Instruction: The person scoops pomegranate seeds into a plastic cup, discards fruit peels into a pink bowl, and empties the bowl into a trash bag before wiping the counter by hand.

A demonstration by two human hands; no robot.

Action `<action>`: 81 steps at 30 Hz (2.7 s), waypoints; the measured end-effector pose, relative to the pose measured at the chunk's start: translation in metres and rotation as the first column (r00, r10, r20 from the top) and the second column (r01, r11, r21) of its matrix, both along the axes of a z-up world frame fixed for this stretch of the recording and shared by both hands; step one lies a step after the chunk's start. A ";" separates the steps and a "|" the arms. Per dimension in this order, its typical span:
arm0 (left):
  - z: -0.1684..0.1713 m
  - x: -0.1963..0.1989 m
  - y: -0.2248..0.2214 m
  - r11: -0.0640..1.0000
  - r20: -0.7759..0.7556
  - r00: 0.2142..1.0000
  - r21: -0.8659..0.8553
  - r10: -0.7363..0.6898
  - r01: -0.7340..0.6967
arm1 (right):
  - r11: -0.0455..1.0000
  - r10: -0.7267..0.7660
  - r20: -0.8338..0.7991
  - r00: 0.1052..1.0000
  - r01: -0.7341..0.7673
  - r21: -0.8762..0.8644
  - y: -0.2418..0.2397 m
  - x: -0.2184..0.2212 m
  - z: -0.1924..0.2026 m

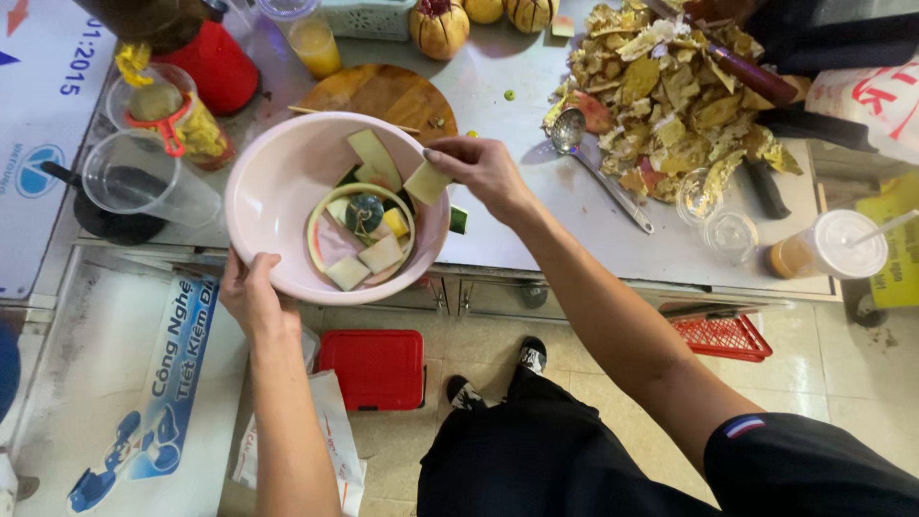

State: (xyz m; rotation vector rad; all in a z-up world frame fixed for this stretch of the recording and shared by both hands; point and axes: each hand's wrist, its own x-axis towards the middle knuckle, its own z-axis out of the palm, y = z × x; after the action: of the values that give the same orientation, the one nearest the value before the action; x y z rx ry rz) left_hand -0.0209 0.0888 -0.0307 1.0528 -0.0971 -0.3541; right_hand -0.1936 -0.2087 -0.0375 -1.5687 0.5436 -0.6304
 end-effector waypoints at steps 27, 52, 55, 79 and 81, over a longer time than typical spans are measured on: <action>0.000 -0.021 -0.091 0.975 -0.048 0.976 0.061 -0.212 0.214 | 0.876 -0.354 -0.106 0.929 0.289 -0.387 -0.040 -0.083 0.042; 0.037 -0.028 0.009 1.000 -0.151 0.988 0.026 0.012 -0.008 | 0.525 -0.649 -0.265 0.713 0.168 -0.834 -0.176 -0.230 0.053; 0.045 -0.035 0.047 0.991 -0.202 0.971 0.069 0.130 -0.119 | 0.662 -0.500 -0.313 0.807 0.123 -0.739 -0.101 -0.175 0.041; 0.040 -0.026 0.058 0.999 -0.222 0.974 0.016 0.032 -0.029 | 0.607 -0.659 -0.640 0.395 -0.224 -0.763 -0.112 -0.151 -0.067; 0.036 -0.021 0.052 1.000 -0.192 0.981 0.012 0.015 -0.013 | 0.598 -0.638 -0.698 0.326 -0.363 -0.715 -0.127 -0.155 -0.081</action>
State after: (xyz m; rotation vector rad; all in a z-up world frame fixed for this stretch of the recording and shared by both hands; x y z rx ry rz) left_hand -0.0421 0.1407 0.0050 1.0244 0.0855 -0.4425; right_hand -0.3481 -0.3355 -0.1186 -2.8189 1.5118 0.1150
